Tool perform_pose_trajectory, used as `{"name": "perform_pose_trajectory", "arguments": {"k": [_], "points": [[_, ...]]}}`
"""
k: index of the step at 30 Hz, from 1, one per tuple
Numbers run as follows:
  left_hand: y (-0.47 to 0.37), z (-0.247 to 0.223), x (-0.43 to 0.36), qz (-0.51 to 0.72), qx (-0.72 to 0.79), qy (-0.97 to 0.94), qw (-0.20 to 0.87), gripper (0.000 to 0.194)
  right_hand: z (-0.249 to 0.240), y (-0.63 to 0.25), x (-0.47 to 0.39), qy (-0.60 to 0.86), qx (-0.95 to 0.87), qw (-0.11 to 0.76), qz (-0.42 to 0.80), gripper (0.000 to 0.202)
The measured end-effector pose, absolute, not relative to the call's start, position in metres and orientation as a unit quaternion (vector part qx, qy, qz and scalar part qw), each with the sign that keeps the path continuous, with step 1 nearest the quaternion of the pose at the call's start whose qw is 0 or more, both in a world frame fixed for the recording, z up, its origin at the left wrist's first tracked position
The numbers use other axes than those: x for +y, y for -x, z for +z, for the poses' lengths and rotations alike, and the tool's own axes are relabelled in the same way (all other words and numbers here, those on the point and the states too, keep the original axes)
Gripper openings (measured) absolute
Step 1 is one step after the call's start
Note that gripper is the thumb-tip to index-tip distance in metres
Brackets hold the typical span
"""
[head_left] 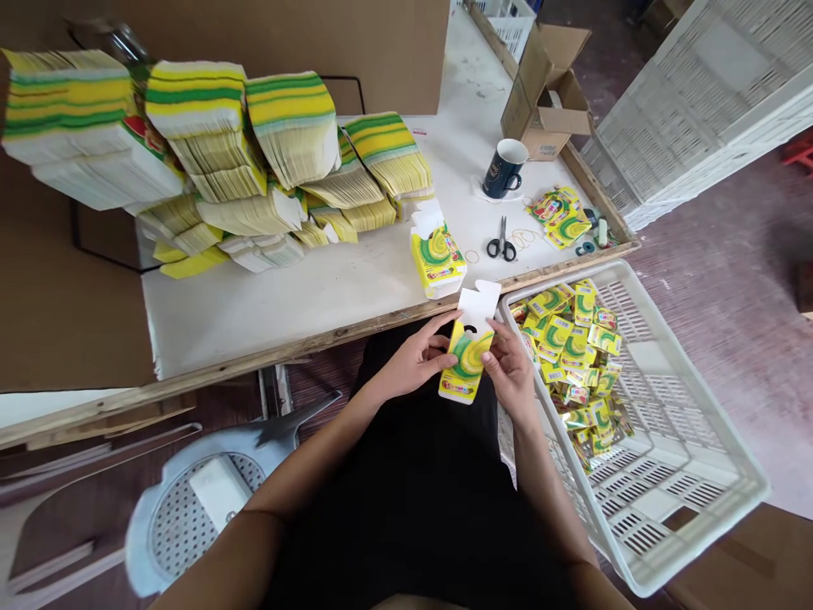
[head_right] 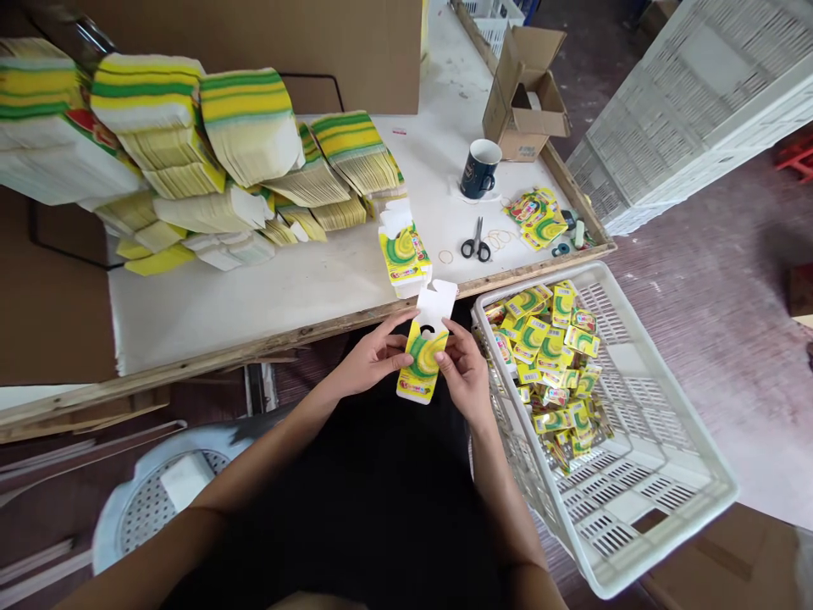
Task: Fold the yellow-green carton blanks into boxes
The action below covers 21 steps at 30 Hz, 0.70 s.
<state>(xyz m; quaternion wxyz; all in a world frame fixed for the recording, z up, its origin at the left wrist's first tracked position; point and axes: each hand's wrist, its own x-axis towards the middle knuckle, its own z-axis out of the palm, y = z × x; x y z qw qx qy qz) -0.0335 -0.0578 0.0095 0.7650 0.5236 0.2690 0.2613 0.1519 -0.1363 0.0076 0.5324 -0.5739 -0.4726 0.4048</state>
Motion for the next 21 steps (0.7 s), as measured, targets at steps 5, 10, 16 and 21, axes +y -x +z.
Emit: {"name": "perform_pose_trajectory", "arguments": {"k": [5, 10, 16, 21], "points": [[0.036, 0.008, -0.057, 0.184, 0.208, -0.482, 0.831, 0.058, 0.019, -0.157, -0.138, 0.599, -0.482, 0.504, 0.393, 0.041], [0.030, 0.007, -0.063, 0.219, 0.244, -0.487, 0.810, 0.086, 0.014, -0.155, -0.134, 0.604, -0.495, 0.535, 0.321, 0.025], [0.028, 0.004, -0.065, 0.267, 0.269, -0.558, 0.739, 0.062, 0.011, -0.158, -0.133, 0.602, -0.539, 0.533, 0.251, 0.033], [0.025, 0.004, -0.069, 0.277, 0.319, -0.600, 0.679, 0.053, 0.019, -0.162, -0.134, 0.639, -0.536, 0.440, 0.333, 0.035]]}}
